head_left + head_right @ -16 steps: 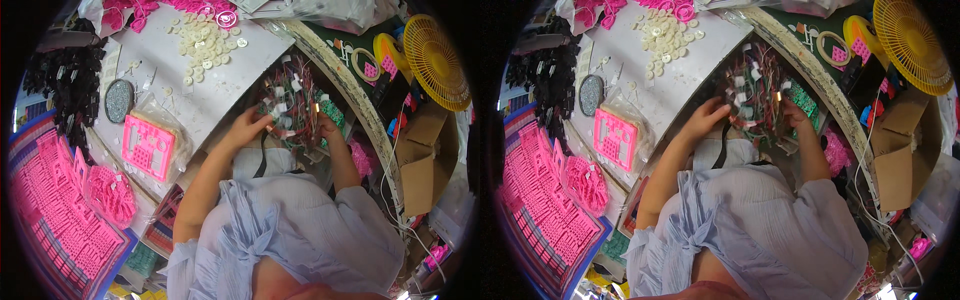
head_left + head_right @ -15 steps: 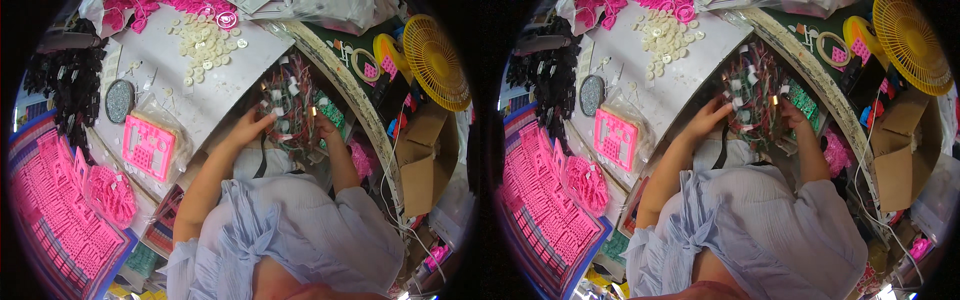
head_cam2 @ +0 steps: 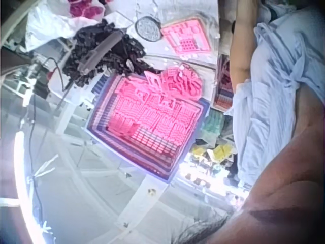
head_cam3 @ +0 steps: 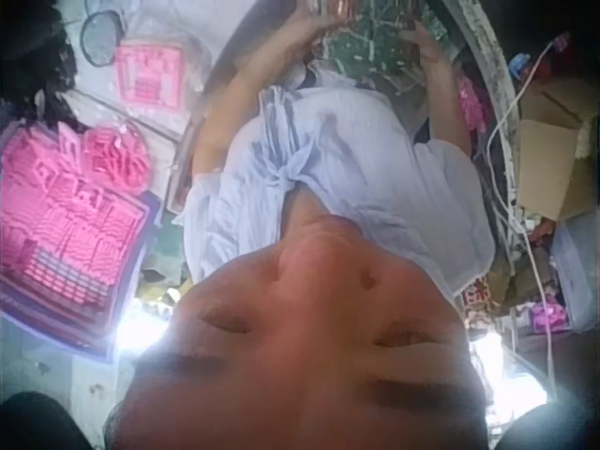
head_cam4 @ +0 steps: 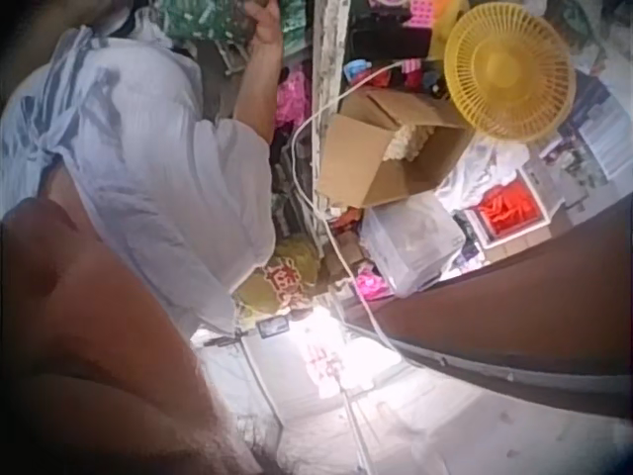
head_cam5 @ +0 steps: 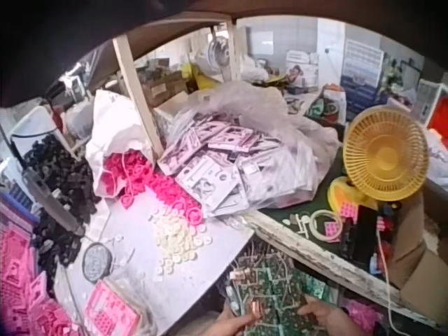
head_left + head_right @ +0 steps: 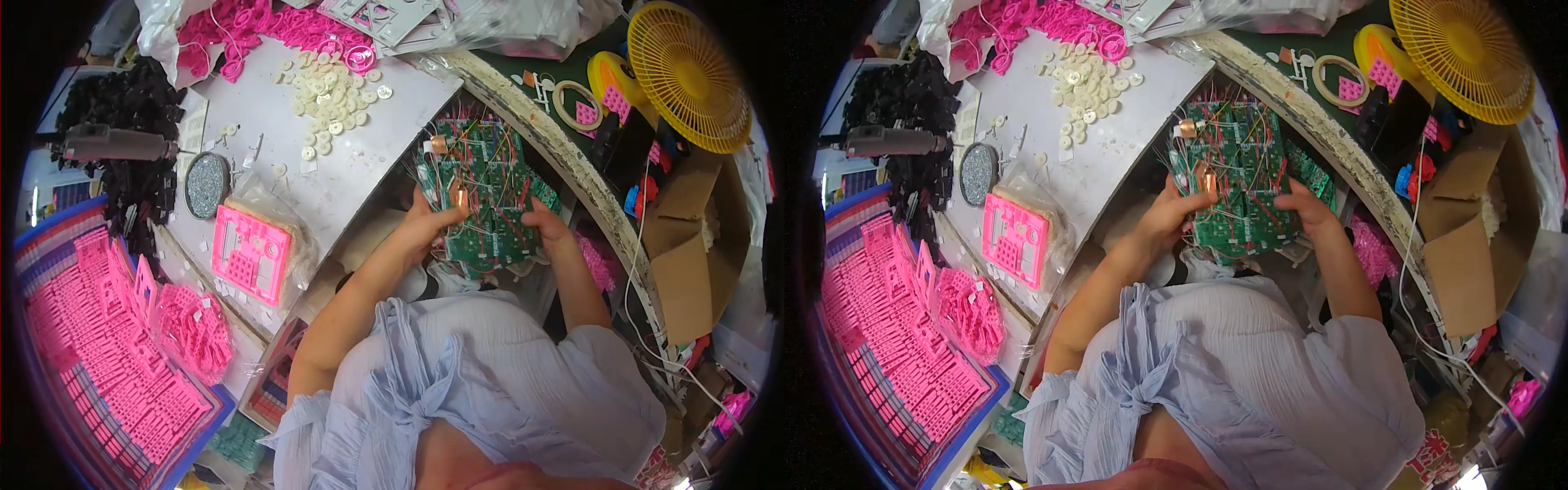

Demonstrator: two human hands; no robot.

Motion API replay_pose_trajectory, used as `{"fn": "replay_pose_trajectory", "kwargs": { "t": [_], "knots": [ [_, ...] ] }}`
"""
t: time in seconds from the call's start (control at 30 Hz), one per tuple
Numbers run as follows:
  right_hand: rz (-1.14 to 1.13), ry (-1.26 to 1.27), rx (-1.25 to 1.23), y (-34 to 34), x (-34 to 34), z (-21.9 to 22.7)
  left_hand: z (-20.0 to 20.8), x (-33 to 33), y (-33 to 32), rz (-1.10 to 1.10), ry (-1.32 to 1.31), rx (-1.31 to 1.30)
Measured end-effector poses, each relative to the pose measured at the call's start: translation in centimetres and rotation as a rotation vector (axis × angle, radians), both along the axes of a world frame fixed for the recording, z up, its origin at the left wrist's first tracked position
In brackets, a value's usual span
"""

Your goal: Assembling the internal components and outer casing of a pink electronic toy bank.

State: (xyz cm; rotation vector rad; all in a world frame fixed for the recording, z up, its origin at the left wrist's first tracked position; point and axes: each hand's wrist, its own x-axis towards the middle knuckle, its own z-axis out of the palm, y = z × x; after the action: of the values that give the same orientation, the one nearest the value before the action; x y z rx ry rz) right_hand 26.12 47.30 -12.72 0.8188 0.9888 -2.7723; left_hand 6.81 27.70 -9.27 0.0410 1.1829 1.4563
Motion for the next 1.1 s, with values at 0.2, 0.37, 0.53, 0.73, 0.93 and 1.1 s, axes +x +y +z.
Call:
{"fn": "replay_pose_trajectory", "kwargs": {
  "t": [0.2, 0.37, 0.53, 0.73, 0.93, 1.1],
  "knots": [
    [-0.056, -0.172, 0.06, -0.8, 1.0, -0.9, -1.1, 2.9, -1.7, 0.015, 0.199, 0.149],
    [0.215, 0.205, 0.246, 0.3, 0.3, 2.9, 3.1, 4.4, -3.1, 0.091, 0.43, 0.344],
    [0.069, 0.152, 0.497, -3.7, -7.3, 13.4, 11.3, 0.3, -4.6, 0.24, 0.738, 0.3],
    [0.145, 0.457, 0.665, -9.2, -17.9, 19.0, 16.4, -6.0, -10.7, 0.446, 1.059, 0.113],
    [0.367, 0.54, 0.448, -12.6, -24.5, 19.0, 19.3, -8.0, -16.4, 0.642, 1.327, 0.039],
    [0.442, 0.554, 0.596, -20.6, -30.2, 22.9, 20.6, -13.0, -22.9, 0.712, 1.045, 0.124]
  ]
}}
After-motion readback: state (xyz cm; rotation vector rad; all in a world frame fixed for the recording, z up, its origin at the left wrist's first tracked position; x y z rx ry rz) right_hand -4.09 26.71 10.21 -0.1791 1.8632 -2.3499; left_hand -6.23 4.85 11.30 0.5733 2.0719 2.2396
